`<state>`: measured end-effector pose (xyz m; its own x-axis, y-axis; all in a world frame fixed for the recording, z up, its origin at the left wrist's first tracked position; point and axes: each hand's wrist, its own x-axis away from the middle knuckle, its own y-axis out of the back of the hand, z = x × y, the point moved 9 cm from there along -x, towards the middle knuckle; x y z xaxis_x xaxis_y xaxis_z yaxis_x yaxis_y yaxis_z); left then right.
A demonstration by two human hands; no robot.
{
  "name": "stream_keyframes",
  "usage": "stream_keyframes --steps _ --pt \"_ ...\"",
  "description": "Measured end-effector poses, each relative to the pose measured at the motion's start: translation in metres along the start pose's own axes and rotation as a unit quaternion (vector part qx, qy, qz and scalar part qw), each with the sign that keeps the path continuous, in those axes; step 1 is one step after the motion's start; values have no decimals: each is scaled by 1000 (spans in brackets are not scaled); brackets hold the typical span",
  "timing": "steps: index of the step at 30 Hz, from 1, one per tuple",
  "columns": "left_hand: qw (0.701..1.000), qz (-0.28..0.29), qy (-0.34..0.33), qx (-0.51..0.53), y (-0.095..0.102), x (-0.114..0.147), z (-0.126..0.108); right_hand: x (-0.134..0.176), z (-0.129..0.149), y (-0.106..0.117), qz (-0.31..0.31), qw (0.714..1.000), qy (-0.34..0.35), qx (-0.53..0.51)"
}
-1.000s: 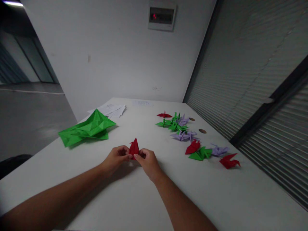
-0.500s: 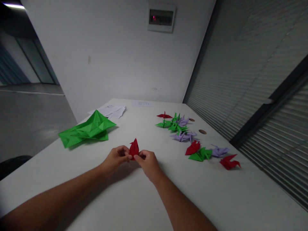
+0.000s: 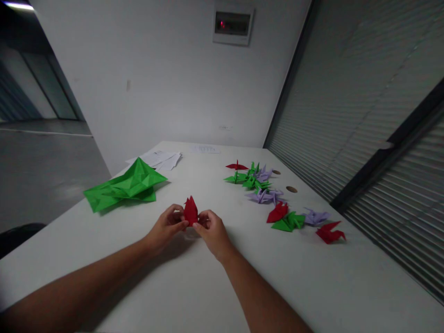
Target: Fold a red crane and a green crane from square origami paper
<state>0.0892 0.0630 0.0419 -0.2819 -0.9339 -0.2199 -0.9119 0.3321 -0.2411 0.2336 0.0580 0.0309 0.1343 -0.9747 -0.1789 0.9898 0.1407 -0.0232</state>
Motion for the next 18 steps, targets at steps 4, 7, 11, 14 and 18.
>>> stream_keyframes --steps 4,7,11,14,18 --pt "1000 0 -1 -13 -1 -1 -3 0 5 0 1 999 25 -31" --pt "999 -3 8 -31 0 -1 -2 0 8 -3 11 999 27 -31" --pt "999 -15 15 -49 4 -1 1 0 9 -8 33 998 22 -52" --pt "999 -16 19 -46 3 -1 2 1 11 -8 39 998 41 -39" --pt "999 -29 19 -40 4 0 -1 2 16 -7 32 999 42 -11"
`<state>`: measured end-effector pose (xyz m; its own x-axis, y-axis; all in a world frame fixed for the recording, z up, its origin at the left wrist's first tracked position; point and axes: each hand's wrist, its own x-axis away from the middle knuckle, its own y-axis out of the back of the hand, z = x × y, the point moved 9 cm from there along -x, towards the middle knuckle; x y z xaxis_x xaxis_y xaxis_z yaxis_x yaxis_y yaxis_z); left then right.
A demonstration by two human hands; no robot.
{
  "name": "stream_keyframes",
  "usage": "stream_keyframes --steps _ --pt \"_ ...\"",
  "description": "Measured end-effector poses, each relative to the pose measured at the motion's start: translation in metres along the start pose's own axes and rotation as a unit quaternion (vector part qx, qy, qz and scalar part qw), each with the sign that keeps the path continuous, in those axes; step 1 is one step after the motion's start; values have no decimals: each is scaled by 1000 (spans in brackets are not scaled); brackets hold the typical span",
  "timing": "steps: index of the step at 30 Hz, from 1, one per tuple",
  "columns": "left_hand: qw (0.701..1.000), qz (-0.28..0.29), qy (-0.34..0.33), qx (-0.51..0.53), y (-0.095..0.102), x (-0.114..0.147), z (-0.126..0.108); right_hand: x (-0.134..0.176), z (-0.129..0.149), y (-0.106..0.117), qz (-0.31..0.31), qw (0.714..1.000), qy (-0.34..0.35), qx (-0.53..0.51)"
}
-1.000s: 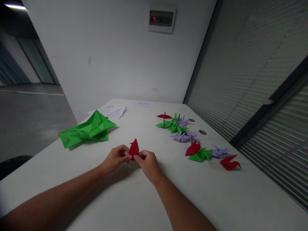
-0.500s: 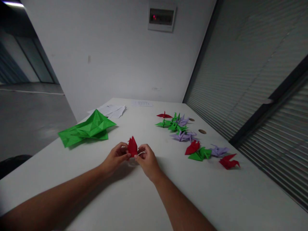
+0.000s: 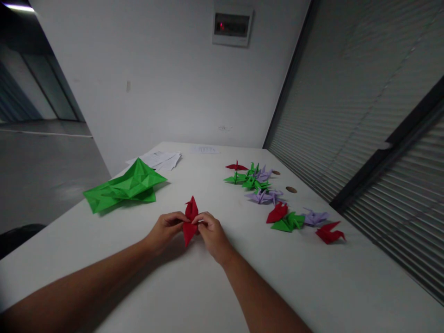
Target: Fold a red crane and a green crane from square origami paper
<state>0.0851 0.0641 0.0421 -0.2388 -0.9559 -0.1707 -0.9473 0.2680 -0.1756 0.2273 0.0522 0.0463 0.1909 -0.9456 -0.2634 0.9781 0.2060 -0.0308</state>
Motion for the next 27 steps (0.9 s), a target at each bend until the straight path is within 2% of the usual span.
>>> stream_keyframes --steps 5,12,16,22,27 --pt "1000 -19 -12 1 7 1 -1 1 5 3 -15 999 -20 22" --pt "1000 -15 -1 4 5 0 2 1 5 3 -8 997 22 79" --pt "1000 -12 -6 9 3 -1 1 2 -5 4 -18 998 -24 51" --pt "1000 -11 -22 11 3 0 -1 2 -1 8 -38 996 -12 77" --pt "998 -5 -25 52 1 1 -1 3 1 6 -33 998 -5 50"
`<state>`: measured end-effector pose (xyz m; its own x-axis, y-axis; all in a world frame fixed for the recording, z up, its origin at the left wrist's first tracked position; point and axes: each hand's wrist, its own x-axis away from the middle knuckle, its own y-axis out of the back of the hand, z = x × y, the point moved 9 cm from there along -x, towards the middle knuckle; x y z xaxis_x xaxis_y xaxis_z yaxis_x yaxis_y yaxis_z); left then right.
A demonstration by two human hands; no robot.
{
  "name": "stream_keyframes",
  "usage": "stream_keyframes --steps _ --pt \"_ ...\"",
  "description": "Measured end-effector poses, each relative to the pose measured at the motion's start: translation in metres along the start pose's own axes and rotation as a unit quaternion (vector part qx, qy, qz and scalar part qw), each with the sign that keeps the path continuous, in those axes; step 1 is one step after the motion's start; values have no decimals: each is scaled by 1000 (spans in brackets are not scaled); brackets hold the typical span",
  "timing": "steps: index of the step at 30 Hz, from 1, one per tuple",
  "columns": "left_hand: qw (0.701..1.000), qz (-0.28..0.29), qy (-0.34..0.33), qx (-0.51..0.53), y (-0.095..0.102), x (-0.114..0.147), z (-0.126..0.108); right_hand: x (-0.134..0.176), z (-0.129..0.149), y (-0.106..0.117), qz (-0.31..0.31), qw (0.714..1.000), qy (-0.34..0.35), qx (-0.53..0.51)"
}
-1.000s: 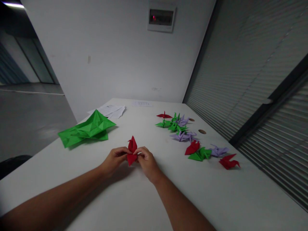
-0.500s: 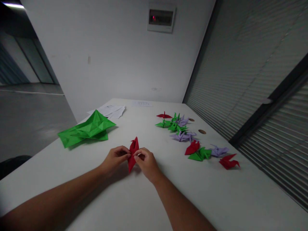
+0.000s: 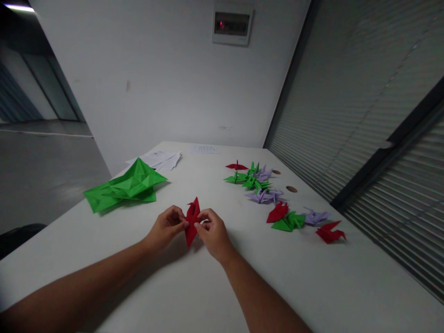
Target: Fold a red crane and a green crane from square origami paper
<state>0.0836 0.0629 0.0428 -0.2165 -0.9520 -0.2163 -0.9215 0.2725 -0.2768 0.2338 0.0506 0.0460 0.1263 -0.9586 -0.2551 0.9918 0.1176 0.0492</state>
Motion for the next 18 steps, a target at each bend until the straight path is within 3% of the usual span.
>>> stream_keyframes --steps 7,18 --pt "1000 12 0 17 -3 -1 -1 0 -2 1 -7 999 -4 -40" --pt "999 30 28 -9 -6 -1 5 -1 -4 -3 18 1000 -6 -15"
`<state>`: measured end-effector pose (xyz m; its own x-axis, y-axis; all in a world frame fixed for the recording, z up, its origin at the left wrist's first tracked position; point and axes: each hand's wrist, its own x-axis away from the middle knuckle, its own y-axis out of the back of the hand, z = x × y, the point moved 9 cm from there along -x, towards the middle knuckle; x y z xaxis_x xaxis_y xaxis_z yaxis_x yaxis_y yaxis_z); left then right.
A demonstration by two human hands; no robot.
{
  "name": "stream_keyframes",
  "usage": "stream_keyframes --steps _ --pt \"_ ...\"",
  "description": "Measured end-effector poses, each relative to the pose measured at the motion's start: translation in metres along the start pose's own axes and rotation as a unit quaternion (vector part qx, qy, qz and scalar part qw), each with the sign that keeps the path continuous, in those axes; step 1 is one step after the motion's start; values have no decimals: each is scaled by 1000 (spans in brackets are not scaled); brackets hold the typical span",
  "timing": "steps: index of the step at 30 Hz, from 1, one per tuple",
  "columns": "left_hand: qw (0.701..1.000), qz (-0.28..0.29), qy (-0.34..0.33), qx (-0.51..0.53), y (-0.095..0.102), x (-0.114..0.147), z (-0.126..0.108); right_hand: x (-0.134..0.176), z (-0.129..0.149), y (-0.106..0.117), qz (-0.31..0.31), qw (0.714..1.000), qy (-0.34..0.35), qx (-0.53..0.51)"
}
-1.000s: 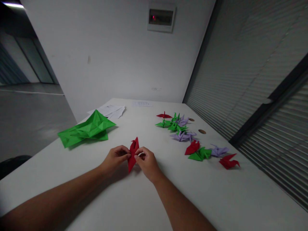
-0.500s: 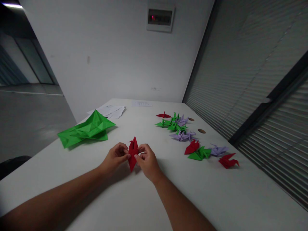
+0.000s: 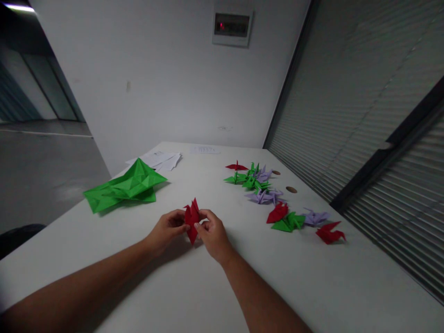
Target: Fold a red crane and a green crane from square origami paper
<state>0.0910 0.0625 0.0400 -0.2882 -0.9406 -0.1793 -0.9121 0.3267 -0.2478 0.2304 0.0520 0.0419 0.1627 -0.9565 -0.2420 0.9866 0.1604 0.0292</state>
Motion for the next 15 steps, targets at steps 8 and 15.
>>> stream_keyframes --steps 8,15 --pt "1000 -2 19 -20 0 0 4 1 -2 3 -12 999 -26 22" --pt "999 -29 0 -34 5 -1 2 -2 5 9 -27 995 33 88"
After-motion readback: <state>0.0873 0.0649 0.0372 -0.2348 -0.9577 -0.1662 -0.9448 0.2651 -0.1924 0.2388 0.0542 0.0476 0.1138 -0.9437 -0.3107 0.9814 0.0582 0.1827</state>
